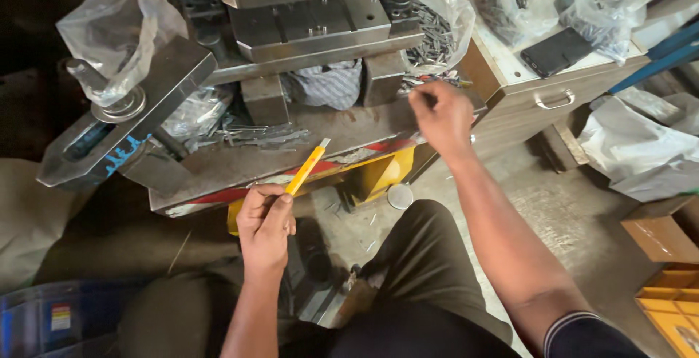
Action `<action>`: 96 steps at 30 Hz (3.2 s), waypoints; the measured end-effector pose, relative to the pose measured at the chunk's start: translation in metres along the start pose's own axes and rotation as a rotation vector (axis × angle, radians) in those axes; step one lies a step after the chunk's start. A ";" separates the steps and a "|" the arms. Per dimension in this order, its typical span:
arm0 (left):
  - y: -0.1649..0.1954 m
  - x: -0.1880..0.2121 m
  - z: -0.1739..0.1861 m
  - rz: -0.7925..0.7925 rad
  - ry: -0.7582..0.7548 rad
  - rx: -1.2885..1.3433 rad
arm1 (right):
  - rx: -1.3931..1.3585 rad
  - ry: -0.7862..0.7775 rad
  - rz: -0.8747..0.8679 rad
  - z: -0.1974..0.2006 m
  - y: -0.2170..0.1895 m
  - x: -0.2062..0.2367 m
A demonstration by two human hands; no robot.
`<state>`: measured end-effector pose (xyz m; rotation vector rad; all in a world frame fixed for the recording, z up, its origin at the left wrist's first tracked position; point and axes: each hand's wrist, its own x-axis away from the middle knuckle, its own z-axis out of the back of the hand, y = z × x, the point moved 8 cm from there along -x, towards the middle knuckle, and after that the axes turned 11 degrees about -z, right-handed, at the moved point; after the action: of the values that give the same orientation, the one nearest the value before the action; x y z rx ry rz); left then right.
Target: The person operates a manual press machine, repeatedly inserting small metal pieces into the die and pressing the lever to shape them. They use a yellow stick to assist in positioning the pieces and collecting the finished parts.
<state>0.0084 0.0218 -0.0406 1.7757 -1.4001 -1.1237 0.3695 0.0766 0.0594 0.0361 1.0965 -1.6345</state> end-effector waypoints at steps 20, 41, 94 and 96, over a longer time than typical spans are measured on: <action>0.009 0.004 -0.004 -0.011 -0.035 0.010 | -0.155 -0.557 -0.169 -0.044 -0.014 0.011; 0.014 0.002 -0.001 0.001 -0.004 -0.008 | 0.105 -0.215 0.450 -0.035 -0.127 0.086; 0.033 0.001 -0.016 -0.025 -0.063 0.126 | 0.567 -0.326 0.217 -0.109 -0.187 -0.088; 0.034 0.001 -0.016 -0.032 -0.064 0.118 | 0.570 -0.349 0.201 -0.110 -0.185 -0.088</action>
<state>0.0070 0.0116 -0.0050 1.8651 -1.5093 -1.1447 0.2056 0.2075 0.1596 0.2177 0.3312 -1.6440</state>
